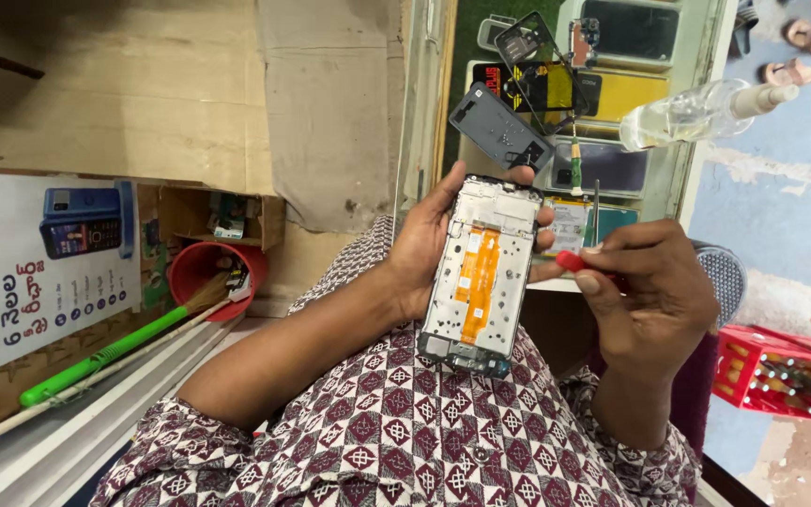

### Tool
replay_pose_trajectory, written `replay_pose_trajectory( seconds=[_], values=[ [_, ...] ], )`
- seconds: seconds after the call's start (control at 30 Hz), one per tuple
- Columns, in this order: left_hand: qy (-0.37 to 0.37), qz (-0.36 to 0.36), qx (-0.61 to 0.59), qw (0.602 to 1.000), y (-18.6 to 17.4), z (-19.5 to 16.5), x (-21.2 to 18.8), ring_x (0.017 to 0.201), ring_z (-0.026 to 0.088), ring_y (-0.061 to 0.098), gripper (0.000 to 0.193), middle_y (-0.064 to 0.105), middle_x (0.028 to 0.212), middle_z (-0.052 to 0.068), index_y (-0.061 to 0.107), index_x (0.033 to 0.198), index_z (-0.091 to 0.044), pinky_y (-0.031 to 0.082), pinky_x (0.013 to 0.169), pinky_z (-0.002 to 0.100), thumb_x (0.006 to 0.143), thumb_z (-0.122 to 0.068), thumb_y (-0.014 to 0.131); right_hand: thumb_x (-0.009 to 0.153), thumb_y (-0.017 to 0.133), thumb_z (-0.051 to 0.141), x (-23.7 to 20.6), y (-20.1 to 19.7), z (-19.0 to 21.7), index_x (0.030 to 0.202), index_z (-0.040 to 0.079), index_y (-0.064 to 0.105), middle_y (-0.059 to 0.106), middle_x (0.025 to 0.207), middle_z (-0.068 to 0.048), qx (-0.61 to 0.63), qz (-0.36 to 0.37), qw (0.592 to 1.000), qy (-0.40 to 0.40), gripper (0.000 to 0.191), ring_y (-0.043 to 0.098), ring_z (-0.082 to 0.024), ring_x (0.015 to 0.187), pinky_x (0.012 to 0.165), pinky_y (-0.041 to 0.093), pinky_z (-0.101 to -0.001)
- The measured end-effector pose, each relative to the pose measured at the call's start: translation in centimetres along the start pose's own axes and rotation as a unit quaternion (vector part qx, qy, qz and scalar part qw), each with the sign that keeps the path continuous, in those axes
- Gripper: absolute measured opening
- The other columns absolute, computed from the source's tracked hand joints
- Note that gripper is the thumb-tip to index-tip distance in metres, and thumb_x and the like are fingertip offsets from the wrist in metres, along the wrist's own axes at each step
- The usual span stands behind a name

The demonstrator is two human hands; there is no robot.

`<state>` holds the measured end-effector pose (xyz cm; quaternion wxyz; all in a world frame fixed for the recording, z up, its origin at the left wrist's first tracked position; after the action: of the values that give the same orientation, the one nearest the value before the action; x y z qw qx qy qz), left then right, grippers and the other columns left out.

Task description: The person disassembles a smartphone at a repair bench, using a screwdriver to remove screws from the opened phone body. They carry the exposed motherboard to another workbench and use a hot air gun to heat the board, then return and continue handling the phone and its components on the display counter.

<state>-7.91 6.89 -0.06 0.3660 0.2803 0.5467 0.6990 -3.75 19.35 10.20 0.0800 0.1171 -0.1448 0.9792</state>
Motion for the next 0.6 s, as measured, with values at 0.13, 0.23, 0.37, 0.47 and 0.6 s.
replay_pose_trajectory(
  seconds=[0.13,0.23,0.37,0.47,0.6],
  values=[
    [0.034,-0.05,0.039,0.997,-1.1,-0.7,0.4,0.119,0.034,0.065,0.065,0.063,0.131,0.021,0.05,0.148,-0.011,0.047,0.11,0.064,0.112,-0.062,0.031,0.093,0.079,0.003,-0.8,1.9,1.4,0.099,0.001,0.07,0.063,0.103,-0.007,-0.035,0.047,0.998,0.003,0.011,0.069,-0.013,0.088,0.075,0.06,-0.0229],
    [0.077,-0.047,0.049,0.995,-1.2,-1.5,0.8,0.112,0.029,0.066,0.063,0.065,0.125,0.018,0.053,0.143,-0.011,0.052,0.107,0.06,0.111,-0.062,0.032,0.083,0.083,0.004,-1.9,3.3,1.9,0.091,0.005,0.074,0.065,0.096,-0.004,-0.112,0.095,0.989,0.011,0.011,0.063,-0.009,0.075,0.06,0.051,-0.0183],
    [0.196,-0.062,0.098,0.974,-1.5,-3.6,0.6,0.107,0.026,0.066,0.062,0.065,0.12,0.015,0.055,0.139,-0.012,0.055,0.1,0.056,0.112,-0.062,0.031,0.081,0.084,0.004,-2.5,3.3,1.3,0.093,0.004,0.076,0.065,0.095,-0.006,-0.16,0.085,0.983,0.041,0.014,0.057,-0.006,0.069,0.056,0.042,-0.0199],
    [0.25,-0.093,0.097,0.959,-2.0,-4.8,0.3,0.104,0.025,0.065,0.061,0.065,0.118,0.014,0.056,0.138,-0.014,0.056,0.097,0.054,0.11,-0.062,0.031,0.085,0.083,0.006,-2.7,3.8,1.5,0.096,0.006,0.076,0.064,0.095,-0.004,-0.135,0.076,0.988,0.006,0.014,0.059,-0.007,0.077,0.061,0.046,-0.0212],
    [0.286,-0.098,0.088,0.949,-1.9,-5.5,0.4,0.101,0.025,0.064,0.058,0.065,0.117,0.014,0.057,0.135,-0.015,0.056,0.094,0.052,0.11,-0.061,0.032,0.085,0.08,0.002,-2.6,2.2,-0.1,0.09,0.005,0.077,0.067,0.092,-0.006,-0.149,0.017,0.988,0.026,0.006,0.057,-0.006,0.063,0.049,0.042,-0.0207]
  ],
)
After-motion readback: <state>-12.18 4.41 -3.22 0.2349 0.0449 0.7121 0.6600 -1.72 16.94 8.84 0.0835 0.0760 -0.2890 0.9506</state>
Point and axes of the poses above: each hand's wrist, its own x-axis towards the middle knuckle, its own y-axis out of the palm, z = x × y, the point moved 10 cm from there along x, towards the middle knuckle
